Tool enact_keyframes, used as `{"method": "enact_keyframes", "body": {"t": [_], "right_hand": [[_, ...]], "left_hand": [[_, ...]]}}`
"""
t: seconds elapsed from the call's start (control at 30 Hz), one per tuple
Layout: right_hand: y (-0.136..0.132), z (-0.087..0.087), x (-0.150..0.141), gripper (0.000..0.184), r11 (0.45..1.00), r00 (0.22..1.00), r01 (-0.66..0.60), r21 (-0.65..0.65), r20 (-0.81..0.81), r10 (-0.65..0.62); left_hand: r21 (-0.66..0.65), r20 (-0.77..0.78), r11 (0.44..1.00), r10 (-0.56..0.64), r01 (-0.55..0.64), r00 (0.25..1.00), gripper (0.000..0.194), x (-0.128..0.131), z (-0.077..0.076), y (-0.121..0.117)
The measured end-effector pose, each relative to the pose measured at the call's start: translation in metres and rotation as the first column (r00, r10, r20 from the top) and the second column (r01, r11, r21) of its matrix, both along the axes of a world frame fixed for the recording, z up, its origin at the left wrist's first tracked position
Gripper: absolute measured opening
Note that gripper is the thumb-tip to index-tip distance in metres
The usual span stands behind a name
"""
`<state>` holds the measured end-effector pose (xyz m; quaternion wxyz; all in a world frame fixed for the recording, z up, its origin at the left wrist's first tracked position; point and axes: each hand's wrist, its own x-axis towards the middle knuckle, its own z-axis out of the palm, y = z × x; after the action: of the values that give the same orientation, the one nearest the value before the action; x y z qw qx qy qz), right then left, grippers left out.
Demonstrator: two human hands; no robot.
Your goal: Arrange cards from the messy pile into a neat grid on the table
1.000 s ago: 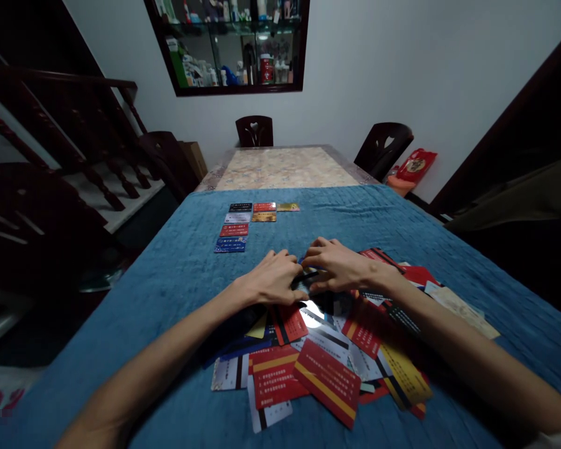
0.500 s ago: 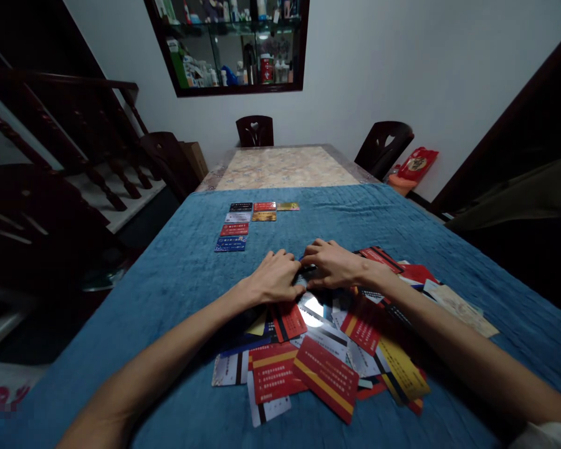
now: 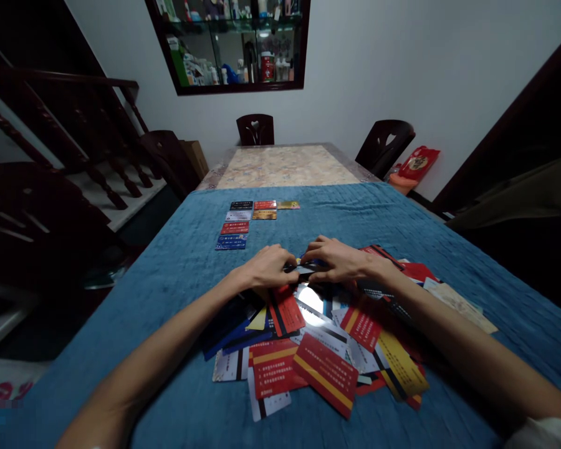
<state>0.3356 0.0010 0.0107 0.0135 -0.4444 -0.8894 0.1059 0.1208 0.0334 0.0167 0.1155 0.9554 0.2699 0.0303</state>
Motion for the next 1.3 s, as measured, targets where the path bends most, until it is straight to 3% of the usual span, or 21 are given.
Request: {"method": "enact_keyframes", "body": {"t": [0.17,0.33,0.5,0.8,1.07,1.3], "right_hand": [[0.005,-0.003,0.001,0.023,1.0,0.997,0.004,0.026,-0.073,-0.002],[0.007,-0.002,-0.002,0.02,0.997,0.993,0.076,0.029,-0.095,-0.073],[0.004,-0.001,-0.005,0.018,0.984,0.986,0.163,0.066,-0.048,-0.16],[0.006,-0.006,-0.004,0.011,0.969,0.976,0.213,0.123,-0.078,-0.204],[0.01,-0.007,0.002,0.013,0.939,0.94,0.282,0.198,-0.252,-0.229],[0.009,-0.007,0.003,0.017,0.93,0.865,0.312,0.196,-0.464,-0.192]], "left_hand": [[-0.131,0.114,0.991,-0.006,0.021,0.993,0.03,-0.004,0.001,0.008],[-0.192,0.25,0.981,0.067,-0.018,0.966,0.031,-0.007,-0.002,0.017],[-0.154,0.298,0.986,0.11,-0.065,0.948,0.028,-0.01,-0.006,0.025],[-0.087,0.286,0.993,0.098,-0.076,0.953,0.024,-0.011,-0.007,0.028],[-0.046,0.314,0.993,0.119,-0.11,0.942,0.022,-0.01,-0.006,0.026],[-0.049,0.33,0.991,0.134,-0.125,0.935,0.024,-0.01,-0.009,0.029]]}}
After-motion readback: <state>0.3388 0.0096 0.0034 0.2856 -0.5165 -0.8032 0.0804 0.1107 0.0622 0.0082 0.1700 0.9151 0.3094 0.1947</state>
